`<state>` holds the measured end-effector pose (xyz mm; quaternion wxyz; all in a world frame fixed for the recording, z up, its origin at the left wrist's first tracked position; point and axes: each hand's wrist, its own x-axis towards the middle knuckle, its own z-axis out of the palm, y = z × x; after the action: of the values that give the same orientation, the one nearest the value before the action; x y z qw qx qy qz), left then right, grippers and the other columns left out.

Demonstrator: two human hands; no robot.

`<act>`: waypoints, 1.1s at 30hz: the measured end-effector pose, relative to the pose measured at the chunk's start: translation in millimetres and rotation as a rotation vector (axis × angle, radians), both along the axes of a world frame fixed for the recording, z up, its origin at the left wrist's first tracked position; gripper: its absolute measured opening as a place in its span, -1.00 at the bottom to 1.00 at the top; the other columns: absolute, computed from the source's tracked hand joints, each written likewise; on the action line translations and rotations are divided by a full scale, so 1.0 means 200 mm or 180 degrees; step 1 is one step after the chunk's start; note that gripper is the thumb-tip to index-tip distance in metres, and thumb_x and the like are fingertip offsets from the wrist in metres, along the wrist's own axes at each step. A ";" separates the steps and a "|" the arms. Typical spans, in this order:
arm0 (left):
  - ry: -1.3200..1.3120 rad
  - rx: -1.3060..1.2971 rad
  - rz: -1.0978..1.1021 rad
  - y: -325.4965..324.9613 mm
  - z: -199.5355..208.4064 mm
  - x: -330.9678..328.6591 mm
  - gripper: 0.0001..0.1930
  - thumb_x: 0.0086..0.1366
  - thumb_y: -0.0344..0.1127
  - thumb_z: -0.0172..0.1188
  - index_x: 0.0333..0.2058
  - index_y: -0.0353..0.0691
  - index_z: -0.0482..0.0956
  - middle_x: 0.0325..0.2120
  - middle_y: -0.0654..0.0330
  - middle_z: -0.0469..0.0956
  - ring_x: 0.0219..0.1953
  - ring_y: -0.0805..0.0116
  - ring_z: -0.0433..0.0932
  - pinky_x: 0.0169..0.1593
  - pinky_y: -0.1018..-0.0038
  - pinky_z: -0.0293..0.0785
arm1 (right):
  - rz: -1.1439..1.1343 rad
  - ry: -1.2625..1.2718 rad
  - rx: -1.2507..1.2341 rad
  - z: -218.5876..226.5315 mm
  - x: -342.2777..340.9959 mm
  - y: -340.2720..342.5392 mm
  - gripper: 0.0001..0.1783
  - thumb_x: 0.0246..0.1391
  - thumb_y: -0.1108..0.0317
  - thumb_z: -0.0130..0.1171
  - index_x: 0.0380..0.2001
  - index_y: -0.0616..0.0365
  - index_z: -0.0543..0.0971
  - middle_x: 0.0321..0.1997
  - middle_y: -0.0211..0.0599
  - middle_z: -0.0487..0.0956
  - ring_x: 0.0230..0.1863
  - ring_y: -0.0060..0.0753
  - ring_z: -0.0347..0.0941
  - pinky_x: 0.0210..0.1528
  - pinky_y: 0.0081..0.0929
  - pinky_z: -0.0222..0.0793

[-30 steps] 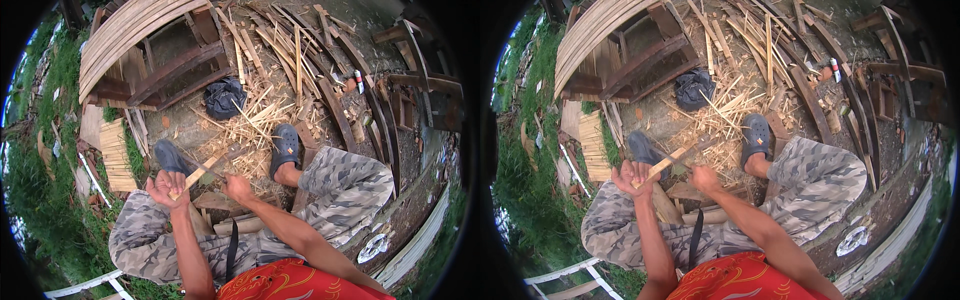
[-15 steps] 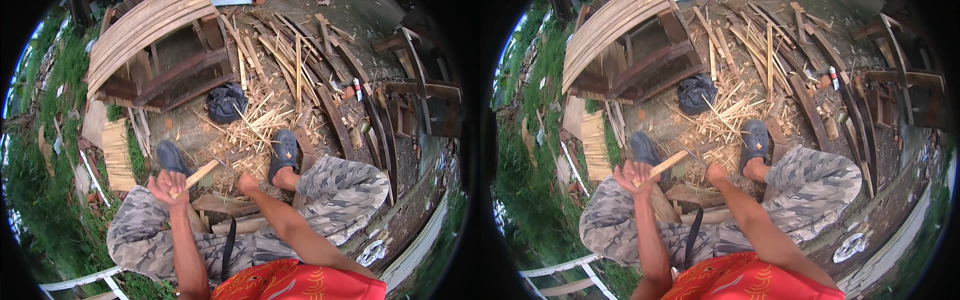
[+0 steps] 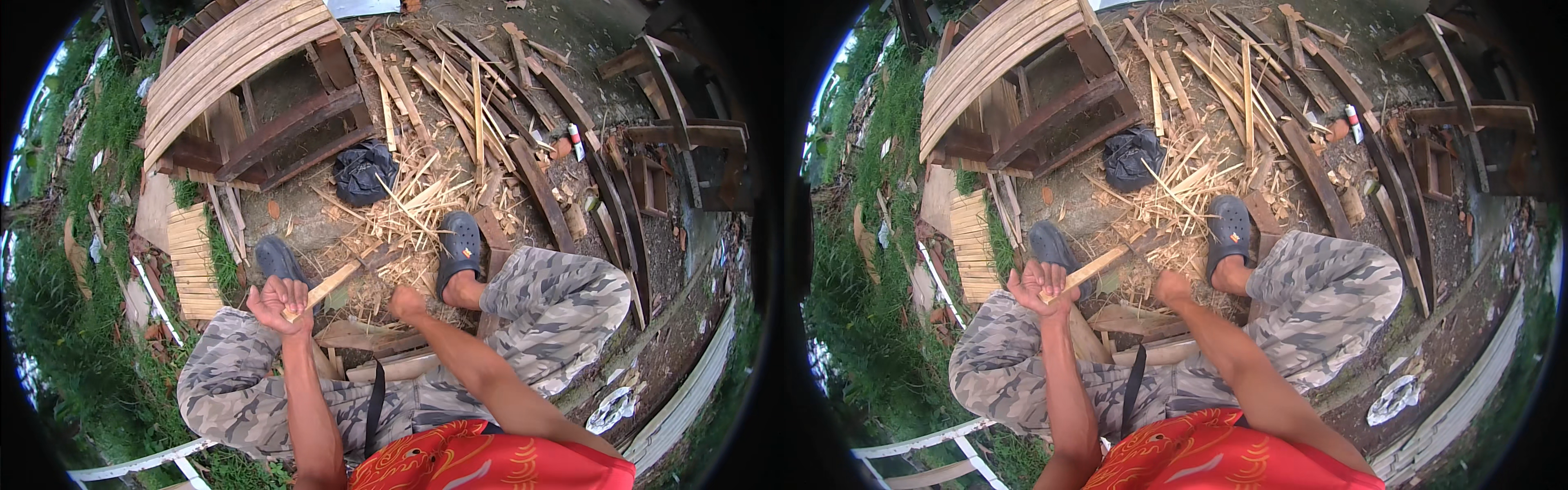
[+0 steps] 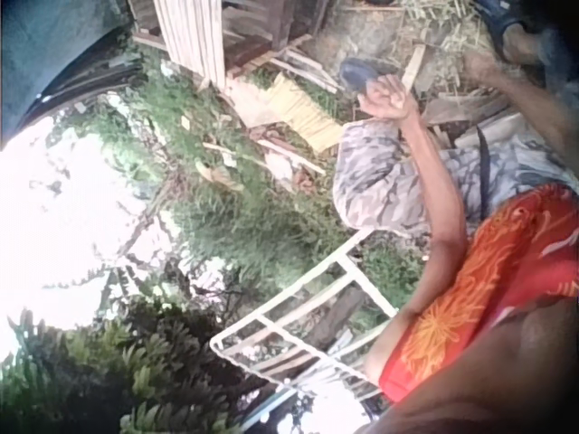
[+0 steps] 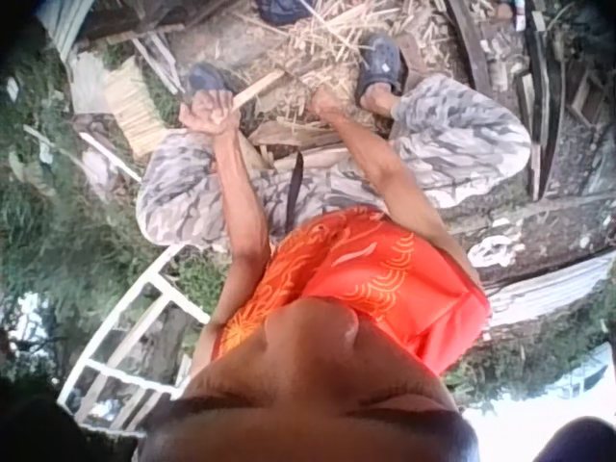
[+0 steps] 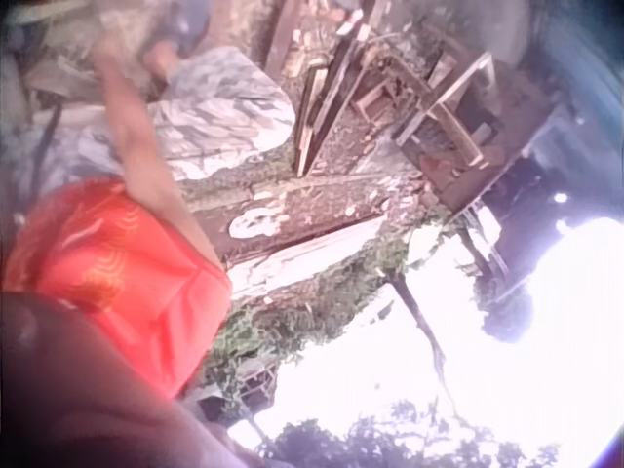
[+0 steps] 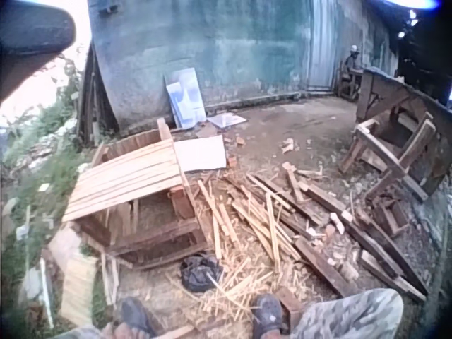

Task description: The person sits on the ground and uses a knife to shave thin strips of bamboo, holding the piece with one hand and scraping with the other. The person places the finished strips on a nearby wooden structure.

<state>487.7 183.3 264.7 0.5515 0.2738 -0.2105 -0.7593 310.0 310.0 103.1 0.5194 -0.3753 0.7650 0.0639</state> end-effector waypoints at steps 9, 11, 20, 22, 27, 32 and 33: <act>0.0135 -0.0008 -0.0049 0.00 0.01 -0.01 -0.38 0.44 0.18 -0.24 -0.68 -0.15 0.26 -0.86 0.28 0.21 -0.83 0.43 0.17 -0.67 0.56 0.17 | -0.0139 -0.0109 -0.0333 0.01 0.04 -0.01 -0.66 0.08 0.23 0.15 -0.14 0.19 0.66 -0.20 0.07 0.69 -0.09 0.09 0.64 -0.01 -0.07 0.55; 0.0034 0.0015 -0.0050 0.00 0.01 -0.02 -0.38 0.44 0.18 -0.24 -0.68 -0.15 0.26 -0.86 0.28 0.21 -0.83 0.43 0.17 -0.67 0.56 0.17 | -0.0284 0.0182 -0.0286 0.00 0.00 0.01 -0.67 0.08 0.22 0.14 -0.16 0.17 0.67 -0.23 0.08 0.69 -0.11 0.10 0.64 -0.02 -0.07 0.55; -0.0099 -0.0039 -0.0058 -0.02 0.00 -0.01 -0.39 0.45 0.18 -0.26 -0.68 -0.13 0.26 -0.86 0.30 0.21 -0.84 0.44 0.16 -0.69 0.56 0.12 | -0.0170 -0.0114 -0.0678 -0.07 0.10 0.07 -0.61 0.05 0.21 0.14 -0.09 0.17 0.62 -0.20 0.14 0.67 -0.14 0.10 0.64 -0.06 -0.05 0.55; 0.0009 -0.0188 -0.0039 -0.04 0.00 -0.01 -0.39 0.45 0.18 -0.26 -0.69 -0.13 0.26 -0.87 0.30 0.21 -0.85 0.45 0.15 -0.70 0.56 0.10 | -0.0197 -0.0052 -0.0449 -0.14 0.05 0.10 -0.63 0.06 0.21 0.12 -0.16 0.23 0.63 -0.24 0.12 0.67 -0.23 0.06 0.66 -0.15 -0.10 0.58; -0.0071 0.0169 0.0552 -0.07 0.02 0.03 -0.38 0.44 0.20 -0.23 -0.70 -0.10 0.27 -0.88 0.32 0.20 -0.85 0.49 0.13 -0.71 0.58 0.10 | -0.0963 -0.1318 0.0603 -0.20 -0.09 0.00 -0.67 0.07 0.24 0.19 -0.43 0.39 0.63 -0.51 0.02 0.63 -0.55 -0.14 0.59 -0.46 -0.19 0.54; 0.0451 -0.0055 0.0804 -0.09 0.12 0.14 -0.37 0.42 0.24 -0.17 -0.71 -0.08 0.27 -0.90 0.37 0.18 -0.88 0.53 0.10 -0.74 0.60 0.05 | -0.0316 -0.0631 0.0430 0.17 -0.41 -0.17 -0.68 0.04 0.31 0.23 -0.63 0.38 0.59 -0.67 -0.10 0.56 -0.69 -0.28 0.50 -0.64 -0.27 0.41; 0.0489 -0.0014 0.0869 -0.10 0.16 0.16 -0.38 0.42 0.24 -0.16 -0.71 -0.06 0.26 -0.89 0.37 0.19 -0.88 0.53 0.12 -0.73 0.59 0.07 | -0.0435 -0.0575 0.0216 0.27 -0.46 -0.19 -0.67 0.06 0.31 0.24 -0.63 0.38 0.59 -0.68 -0.11 0.54 -0.70 -0.30 0.48 -0.65 -0.27 0.38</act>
<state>520.4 163.5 296.0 0.6647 0.2399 -0.1302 -0.6955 217.1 272.8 156.7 0.6018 -0.3087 0.7363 0.0202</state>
